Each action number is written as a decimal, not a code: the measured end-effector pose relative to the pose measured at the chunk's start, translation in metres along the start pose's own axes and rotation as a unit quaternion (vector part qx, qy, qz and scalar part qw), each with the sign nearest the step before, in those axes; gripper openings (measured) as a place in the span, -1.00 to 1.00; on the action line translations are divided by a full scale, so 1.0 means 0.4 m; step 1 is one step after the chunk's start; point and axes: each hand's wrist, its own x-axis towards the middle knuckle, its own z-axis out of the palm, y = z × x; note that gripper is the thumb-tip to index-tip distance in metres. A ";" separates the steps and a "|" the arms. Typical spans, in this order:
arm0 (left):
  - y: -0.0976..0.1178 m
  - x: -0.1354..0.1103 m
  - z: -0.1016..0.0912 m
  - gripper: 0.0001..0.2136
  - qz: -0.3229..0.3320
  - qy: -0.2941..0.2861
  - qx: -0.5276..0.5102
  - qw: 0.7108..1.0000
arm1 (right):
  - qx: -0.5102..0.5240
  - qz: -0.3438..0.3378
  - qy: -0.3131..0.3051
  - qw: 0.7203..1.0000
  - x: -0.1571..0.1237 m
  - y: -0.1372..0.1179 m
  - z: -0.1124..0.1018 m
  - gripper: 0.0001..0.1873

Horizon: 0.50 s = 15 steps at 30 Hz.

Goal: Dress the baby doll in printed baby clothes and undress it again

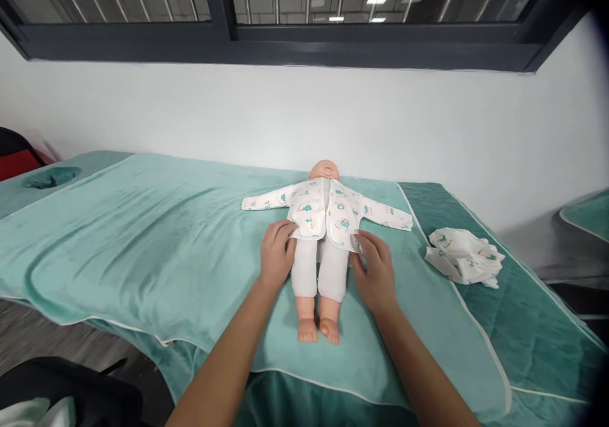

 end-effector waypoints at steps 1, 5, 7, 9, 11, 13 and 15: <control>0.001 0.004 0.003 -0.80 0.006 0.002 -0.005 1.000 | 0.007 -0.004 -0.002 1.000 0.004 0.000 0.003 -0.57; 0.010 0.006 0.003 -0.88 0.019 0.006 -0.002 1.000 | 0.044 -0.025 -0.016 0.999 0.021 -0.003 0.017 -0.51; 0.015 0.005 0.000 -0.93 0.018 0.006 -0.009 1.000 | 0.062 -0.035 -0.017 0.997 0.032 -0.007 0.027 -0.52; 0.019 0.004 -0.004 -0.94 0.003 0.001 -0.023 1.000 | 0.070 -0.034 -0.006 0.997 0.042 -0.011 0.037 -0.57; 0.021 0.005 -0.007 -0.92 -0.028 -0.006 -0.038 0.999 | 0.068 -0.017 0.013 0.997 0.050 -0.015 0.045 -0.65; 0.023 0.006 -0.008 -0.91 -0.060 -0.014 -0.046 0.997 | 0.066 0.006 0.030 0.997 0.054 -0.018 0.049 -0.74; 0.022 0.005 -0.009 -0.94 -0.071 -0.021 -0.047 0.996 | 0.069 0.017 0.029 0.997 0.053 -0.021 0.051 -0.79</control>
